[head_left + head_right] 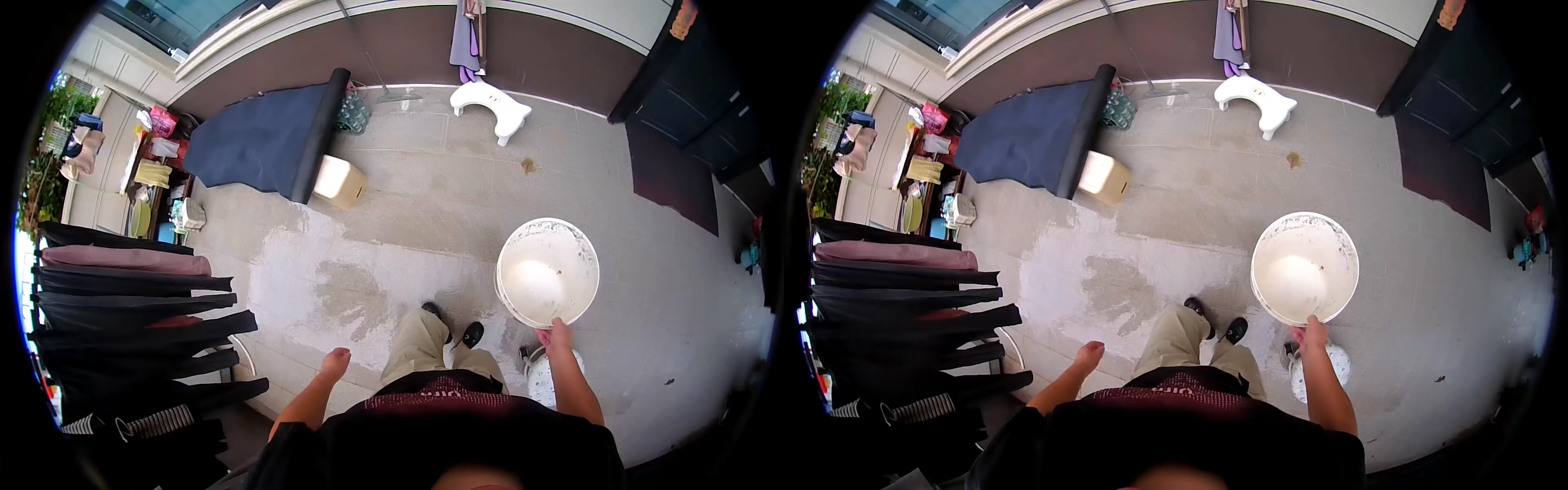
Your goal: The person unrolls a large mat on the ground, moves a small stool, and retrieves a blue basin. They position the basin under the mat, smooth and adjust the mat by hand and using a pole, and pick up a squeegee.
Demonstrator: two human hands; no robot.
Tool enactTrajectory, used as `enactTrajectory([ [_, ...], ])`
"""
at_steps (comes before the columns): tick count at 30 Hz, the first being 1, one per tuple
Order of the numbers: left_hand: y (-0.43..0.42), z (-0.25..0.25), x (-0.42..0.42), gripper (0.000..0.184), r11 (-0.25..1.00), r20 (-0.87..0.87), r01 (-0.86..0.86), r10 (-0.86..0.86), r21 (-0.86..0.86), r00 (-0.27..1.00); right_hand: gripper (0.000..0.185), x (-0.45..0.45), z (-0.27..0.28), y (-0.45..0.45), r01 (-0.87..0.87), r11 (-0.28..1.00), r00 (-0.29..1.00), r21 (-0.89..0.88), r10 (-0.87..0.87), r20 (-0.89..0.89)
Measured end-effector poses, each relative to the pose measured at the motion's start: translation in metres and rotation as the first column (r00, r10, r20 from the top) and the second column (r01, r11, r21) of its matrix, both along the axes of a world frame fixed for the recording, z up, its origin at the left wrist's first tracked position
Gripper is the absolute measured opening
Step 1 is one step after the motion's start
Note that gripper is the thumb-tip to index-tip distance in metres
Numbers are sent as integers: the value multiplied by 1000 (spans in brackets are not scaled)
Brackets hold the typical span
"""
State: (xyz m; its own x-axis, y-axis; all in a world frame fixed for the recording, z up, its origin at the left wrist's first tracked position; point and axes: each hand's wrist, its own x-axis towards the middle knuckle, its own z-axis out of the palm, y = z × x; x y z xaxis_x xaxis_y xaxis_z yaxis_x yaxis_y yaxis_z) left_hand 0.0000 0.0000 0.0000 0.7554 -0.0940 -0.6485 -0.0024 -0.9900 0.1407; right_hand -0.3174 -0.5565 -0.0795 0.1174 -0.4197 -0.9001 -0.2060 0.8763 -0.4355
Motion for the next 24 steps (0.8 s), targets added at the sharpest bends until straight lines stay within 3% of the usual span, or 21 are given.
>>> enactTrajectory([
  [2,42,-15,-29,28,996,55,-92,91,17,994,35,42,10,-11,-29,999,993,-16,27,-112],
  [3,46,12,18,28,978,-13,-205,206,38,979,35,131,22,-36,-53,999,989,3,53,-140],
  [5,55,14,13,28,899,-99,-386,411,205,906,37,190,11,-54,-169,985,979,-27,164,-120],
  [6,68,4,18,29,950,-224,-1,74,311,972,37,226,8,-58,-173,985,978,-25,169,-119],
  [7,57,-3,33,30,855,-378,392,-258,340,889,37,261,10,-68,-220,975,973,-42,216,-82],
  [9,16,14,55,32,960,-452,125,1,251,892,38,315,8,-70,-268,963,961,-36,265,-79],
  [10,-31,35,83,32,968,-447,149,-44,202,894,37,352,3,-70,-260,964,961,-51,253,-107],
  [11,-35,-10,104,33,987,-506,140,-84,74,858,37,377,2,-75,-257,964,959,-73,245,-144],
  [12,-63,-33,130,33,994,-389,110,-108,-16,915,37,408,-2,-83,-273,959,954,-81,259,-150],
  [14,-171,-10,203,29,960,-193,-151,106,-235,976,37,474,-13,-100,-372,923,925,-99,359,-128],
  [15,-194,-31,222,30,777,-229,-334,248,-533,941,37,497,-24,-108,-387,918,917,-85,373,-144],
  [17,-288,30,276,31,413,-510,-666,432,-621,744,38,556,-45,-129,-386,918,922,-90,380,-79],
  [18,-305,40,284,31,412,-513,-676,444,-612,735,38,583,-53,-137,-397,915,917,-79,390,-83],
  [20,-330,48,310,28,393,-619,-685,301,-613,726,38,638,-63,-151,-432,901,898,-45,425,-117],
  [23,-308,3,302,26,631,-428,-536,332,-561,840,38,708,-102,-169,-384,922,920,-41,378,-105],
  [24,-293,-7,298,25,732,-352,-506,374,-456,858,39,728,-121,-178,-415,910,906,-5,412,-97],
])
